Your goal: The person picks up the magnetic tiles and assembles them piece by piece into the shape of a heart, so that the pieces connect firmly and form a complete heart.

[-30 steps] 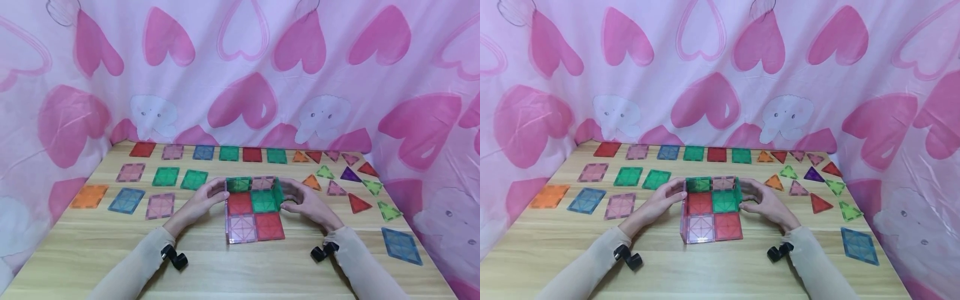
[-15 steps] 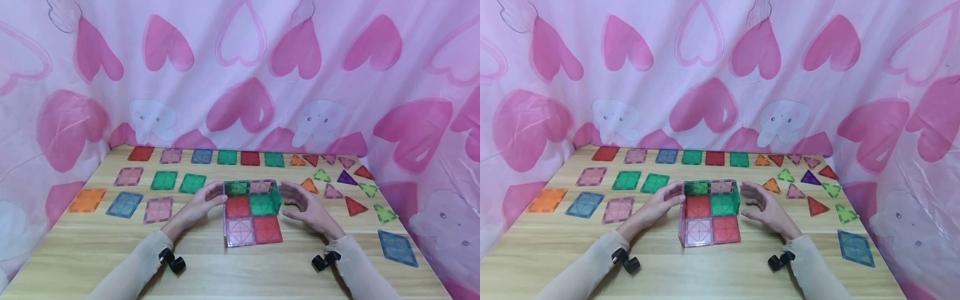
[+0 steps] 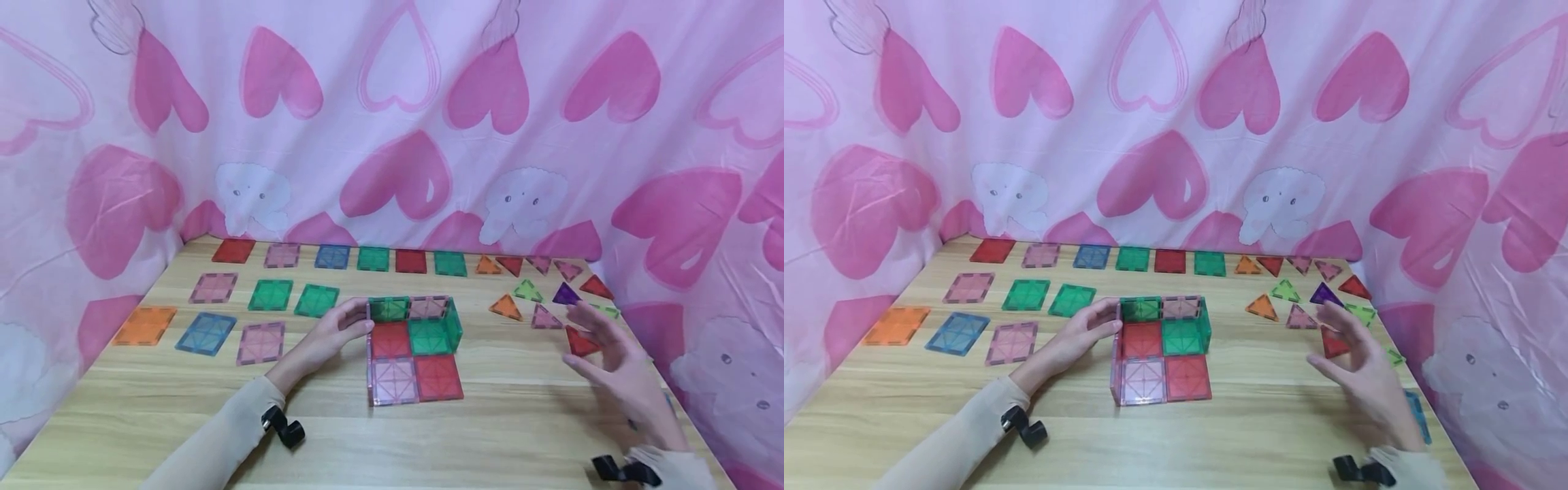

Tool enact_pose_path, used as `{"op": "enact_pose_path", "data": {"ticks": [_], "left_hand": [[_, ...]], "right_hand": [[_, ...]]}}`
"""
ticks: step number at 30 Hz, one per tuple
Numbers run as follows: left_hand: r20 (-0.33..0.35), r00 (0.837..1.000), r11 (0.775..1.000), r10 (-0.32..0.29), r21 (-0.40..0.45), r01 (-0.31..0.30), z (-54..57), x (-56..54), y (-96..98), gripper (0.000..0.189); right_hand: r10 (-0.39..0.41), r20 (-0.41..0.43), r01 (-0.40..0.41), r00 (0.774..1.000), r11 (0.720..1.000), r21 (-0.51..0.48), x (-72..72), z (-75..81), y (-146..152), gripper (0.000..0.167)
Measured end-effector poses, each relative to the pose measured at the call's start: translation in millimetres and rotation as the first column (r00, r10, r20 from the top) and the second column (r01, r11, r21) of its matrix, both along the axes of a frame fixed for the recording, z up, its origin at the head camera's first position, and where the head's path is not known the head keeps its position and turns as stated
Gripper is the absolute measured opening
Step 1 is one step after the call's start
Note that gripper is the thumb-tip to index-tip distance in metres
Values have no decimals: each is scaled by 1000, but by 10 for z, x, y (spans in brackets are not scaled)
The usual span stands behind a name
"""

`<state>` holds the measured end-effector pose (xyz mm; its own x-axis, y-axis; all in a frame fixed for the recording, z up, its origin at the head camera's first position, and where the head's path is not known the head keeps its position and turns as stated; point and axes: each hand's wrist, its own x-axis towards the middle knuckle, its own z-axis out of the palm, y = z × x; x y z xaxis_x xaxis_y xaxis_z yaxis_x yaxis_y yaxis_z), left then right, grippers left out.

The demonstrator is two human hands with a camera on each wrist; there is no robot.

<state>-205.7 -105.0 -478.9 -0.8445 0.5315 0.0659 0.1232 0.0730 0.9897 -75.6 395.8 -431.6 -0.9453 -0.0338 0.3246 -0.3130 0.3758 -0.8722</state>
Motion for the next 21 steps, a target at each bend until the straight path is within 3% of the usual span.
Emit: {"op": "enact_pose_path", "data": {"ticks": [6,10,13,17,21], "left_hand": [[2,1000,1000,2,-2,-2,-20,1,1,59],[10,1000,1000,13,-3,-13,-24,2,-14,59],[11,1000,1000,2,17,-2,-32,-8,0,59],[13,1000,999,-15,48,15,-30,-16,22,57],[9,1000,999,-10,51,10,-17,-9,20,56]], "right_hand": [[-72,58,70,996,997,42,337,-35,468,86],[-213,86,191,973,958,214,512,-134,714,86],[-310,166,252,936,921,296,632,-230,862,90],[-372,300,258,878,898,357,738,-352,1006,95],[-362,370,221,855,902,372,765,-421,1082,98]]}}
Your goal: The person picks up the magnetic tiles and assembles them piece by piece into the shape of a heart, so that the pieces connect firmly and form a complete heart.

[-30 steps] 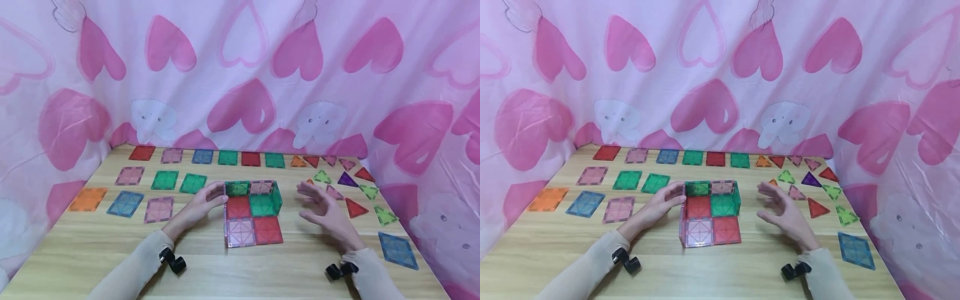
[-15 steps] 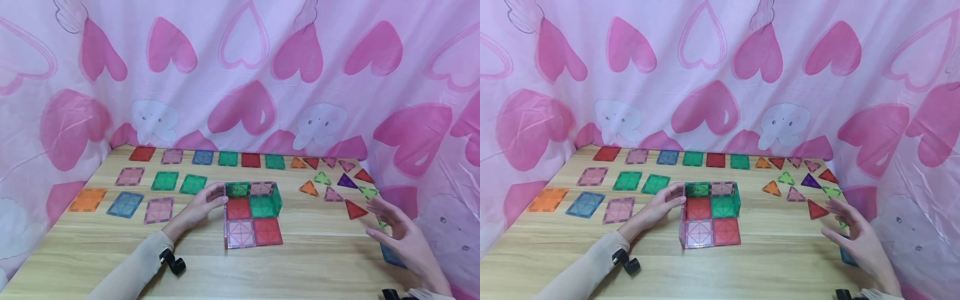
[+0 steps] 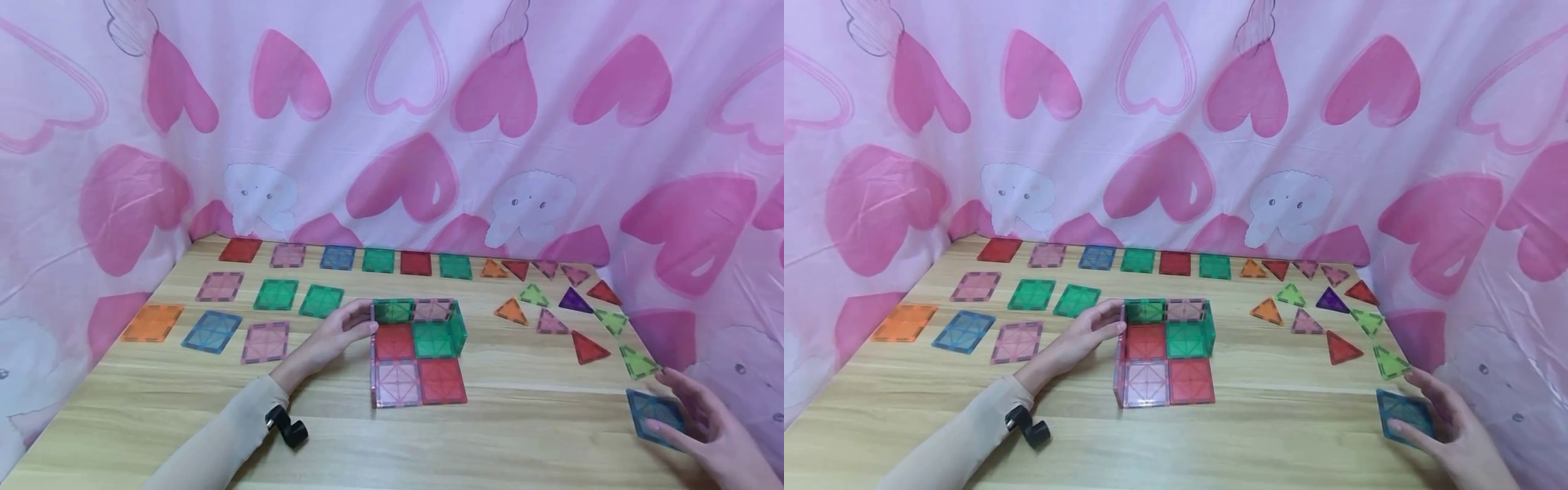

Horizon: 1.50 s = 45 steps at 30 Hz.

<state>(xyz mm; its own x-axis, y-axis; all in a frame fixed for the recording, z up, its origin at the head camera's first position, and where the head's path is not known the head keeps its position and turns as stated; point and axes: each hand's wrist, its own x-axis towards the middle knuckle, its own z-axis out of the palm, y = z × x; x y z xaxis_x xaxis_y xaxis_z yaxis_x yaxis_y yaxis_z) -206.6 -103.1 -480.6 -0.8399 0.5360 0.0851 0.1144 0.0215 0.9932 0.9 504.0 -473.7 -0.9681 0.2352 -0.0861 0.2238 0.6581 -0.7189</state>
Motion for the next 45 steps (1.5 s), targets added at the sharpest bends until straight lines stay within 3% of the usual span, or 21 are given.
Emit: {"op": "enact_pose_path", "data": {"ticks": [3,8,12,15,17,20,23,29,33,36,39,42,45], "left_hand": [[-2,1000,1000,0,-3,0,3,4,3,56],[-2,1000,1000,0,-3,0,10,-2,-1,56],[-1,1000,1000,1,-9,-1,13,-6,-8,57],[3,1000,1000,2,-22,-1,6,-2,-7,58],[0,1000,1000,1,-24,-1,4,2,-6,58],[-2,1000,1000,0,-18,0,1,-1,-7,57],[4,1000,1000,4,-10,-4,-1,-2,-10,56],[-2,1000,1000,4,-28,-4,9,5,-13,58],[6,1000,1000,7,-30,-7,6,3,-10,59],[6,1000,1000,5,-26,-5,-3,-1,-3,60],[9,1000,1000,4,-26,-4,-9,-1,-1,61],[10,1000,999,9,-32,-9,-6,-1,-7,61],[7,1000,999,8,-33,-8,-5,-1,-12,61]], "right_hand": [[28,86,-28,996,1000,-1,-9,21,6,104],[79,203,-99,976,991,89,-47,66,-73,111],[131,157,-156,979,976,153,-44,59,-185,105],[206,32,-208,978,954,215,-31,-3,-272,99],[253,-2,-243,967,931,274,-51,-17,-335,95],[279,71,-288,958,913,289,-152,25,-435,96],[275,206,-323,939,911,257,-276,137,-556,99],[374,101,-387,922,875,290,-424,257,-943,98],[508,0,-497,862,843,208,-599,323,-1261,87],[597,-103,-590,796,802,94,-750,294,-1443,86],[622,-173,-639,764,766,-68,-863,198,-1611,89],[630,-224,-668,744,694,-268,-957,92,-1790,91],[636,-274,-687,721,608,-397,-1032,7,-1944,92]]}}
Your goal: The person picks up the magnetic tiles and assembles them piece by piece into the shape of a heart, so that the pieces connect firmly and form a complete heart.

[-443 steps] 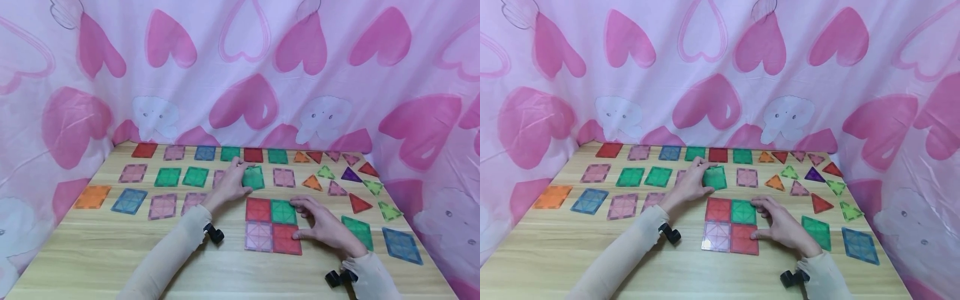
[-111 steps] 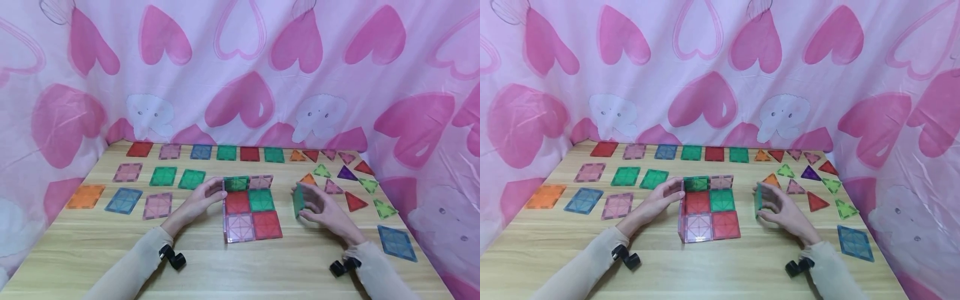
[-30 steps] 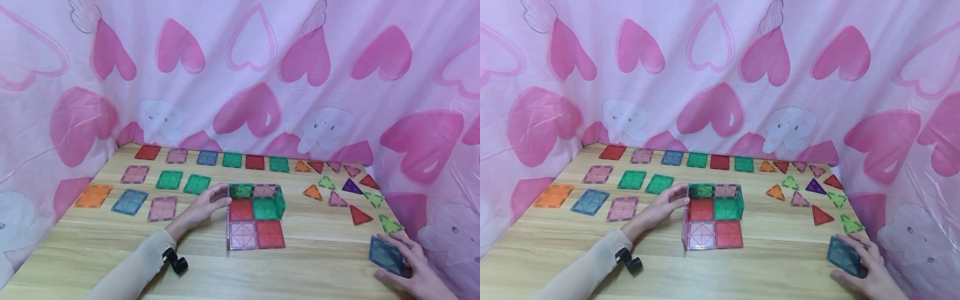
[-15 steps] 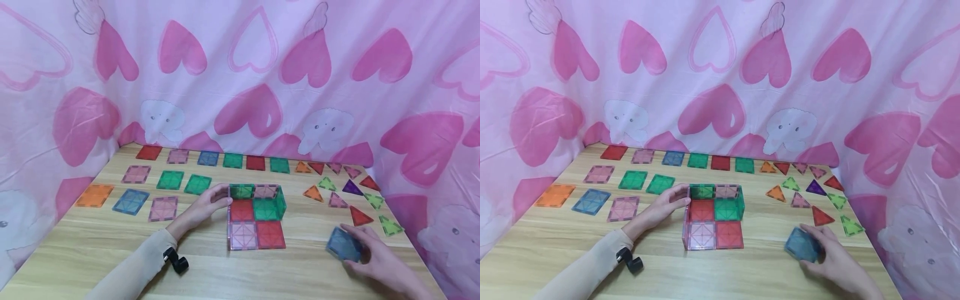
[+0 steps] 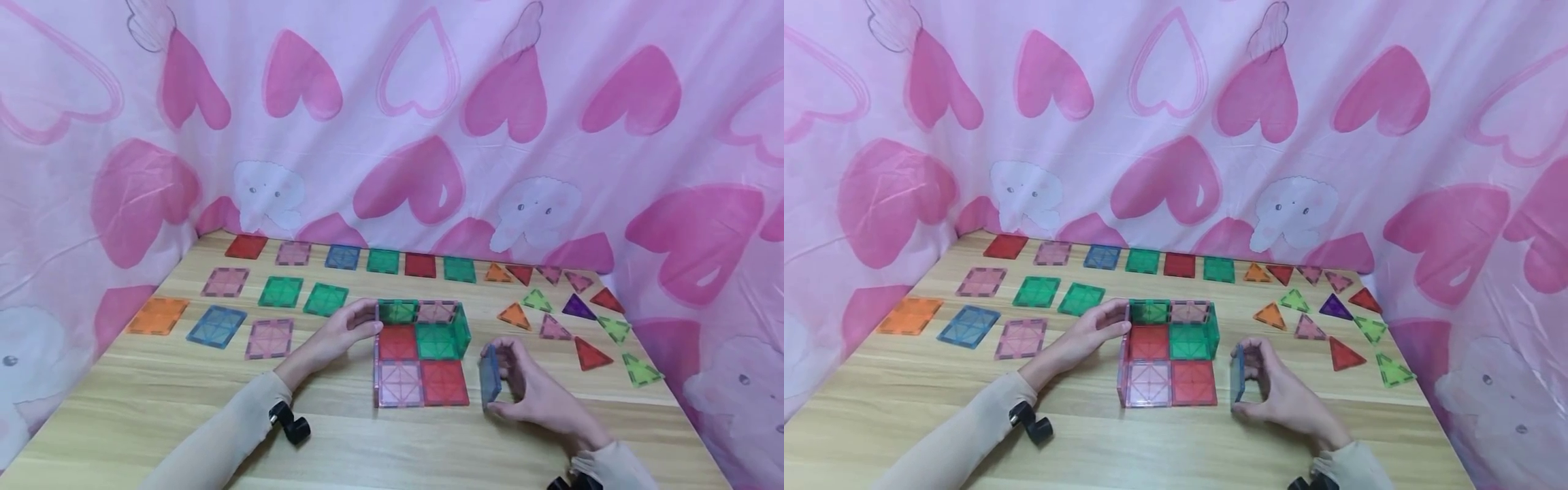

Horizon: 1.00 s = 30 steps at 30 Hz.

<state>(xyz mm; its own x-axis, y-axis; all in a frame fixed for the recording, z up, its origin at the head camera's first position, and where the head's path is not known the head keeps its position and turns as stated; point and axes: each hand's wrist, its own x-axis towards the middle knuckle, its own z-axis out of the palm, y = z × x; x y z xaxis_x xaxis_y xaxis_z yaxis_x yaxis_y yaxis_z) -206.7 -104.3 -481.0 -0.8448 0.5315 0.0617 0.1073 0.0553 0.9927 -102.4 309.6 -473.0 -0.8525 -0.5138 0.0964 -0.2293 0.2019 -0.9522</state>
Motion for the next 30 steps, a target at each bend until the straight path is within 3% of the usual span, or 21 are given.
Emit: {"op": "enact_pose_path", "data": {"ticks": [3,10,15,18,25,30], "left_hand": [[-4,1000,1000,-3,3,3,3,-3,9,60],[-27,1000,1000,14,-7,-14,16,6,6,62],[-124,985,989,124,-63,-132,36,24,-18,62],[-141,978,985,152,-65,-162,38,35,-9,57],[-111,984,988,143,-49,-149,22,61,66,47],[-166,977,983,136,-102,-154,73,-1,23,50]], "right_hand": [[41,6,-41,999,998,-56,-50,-53,-100,92],[59,14,-58,998,997,-47,-107,-75,-206,90],[83,21,-81,996,995,-60,-145,-82,-225,114],[102,44,-99,994,992,-78,-167,-86,-226,124],[91,55,-86,994,992,-92,-167,-80,-172,137],[107,24,-102,994,983,-155,-190,-89,-110,137]]}}
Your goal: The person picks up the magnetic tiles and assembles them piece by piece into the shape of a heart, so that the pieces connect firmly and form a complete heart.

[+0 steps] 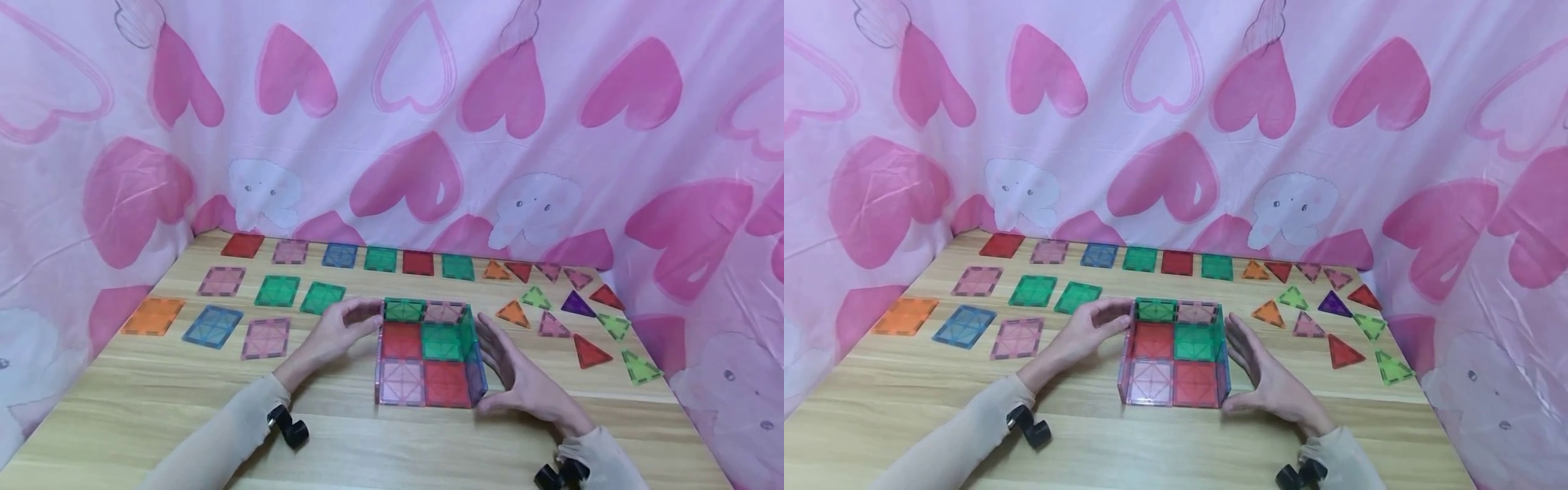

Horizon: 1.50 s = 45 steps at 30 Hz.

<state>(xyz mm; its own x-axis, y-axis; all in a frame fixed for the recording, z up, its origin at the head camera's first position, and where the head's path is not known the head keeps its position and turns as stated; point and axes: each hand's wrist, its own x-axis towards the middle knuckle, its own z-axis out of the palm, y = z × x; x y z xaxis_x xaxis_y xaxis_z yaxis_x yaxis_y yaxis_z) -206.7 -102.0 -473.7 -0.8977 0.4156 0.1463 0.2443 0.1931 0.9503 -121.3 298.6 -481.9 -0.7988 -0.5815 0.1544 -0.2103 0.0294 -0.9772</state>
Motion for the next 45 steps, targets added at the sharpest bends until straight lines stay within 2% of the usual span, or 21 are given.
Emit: {"op": "enact_pose_path", "data": {"ticks": [3,5,8,10,15,18,20,25,32,36,39,42,45], "left_hand": [[-68,997,994,23,-102,-30,133,-140,-165,56],[-140,990,979,32,-195,-59,241,-258,-322,62],[-260,966,929,10,-356,-106,328,-421,-572,71],[-294,956,896,-25,-430,-109,342,-490,-713,76],[-278,955,833,-102,-548,-70,297,-555,-907,77],[-250,962,807,-109,-587,-62,260,-561,-907,74],[-238,967,800,-93,-596,-70,246,-553,-888,75],[-263,964,815,-44,-568,-118,208,-541,-833,76],[-271,963,867,19,-476,-151,195,-527,-793,70],[-265,962,898,62,-406,-169,239,-494,-769,56],[-275,954,921,122,-327,-212,361,-460,-752,46],[-306,940,941,154,-243,-234,543,-394,-681,44],[-321,940,970,118,-165,-178,757,-275,-537,42]], "right_hand": [[14,24,-13,1000,999,-33,-12,-5,8,132],[15,46,-12,999,999,-49,-24,-14,13,128],[18,67,-13,998,997,-72,-44,-23,31,123],[26,76,-19,997,996,-89,-52,-30,50,121],[35,111,-24,993,994,-103,-44,-26,83,119],[40,117,-28,992,994,-108,-18,-26,107,117],[46,111,-33,993,993,-111,-13,-27,120,115],[40,112,-30,993,995,-93,-20,-6,115,112],[27,140,-16,990,997,-77,-20,39,72,112],[33,122,-23,992,997,-79,-21,44,58,111],[36,116,-27,993,997,-78,-30,34,45,109],[38,121,-29,992,996,-79,-30,29,51,109],[40,120,-30,992,996,-88,-31,26,65,109]]}}
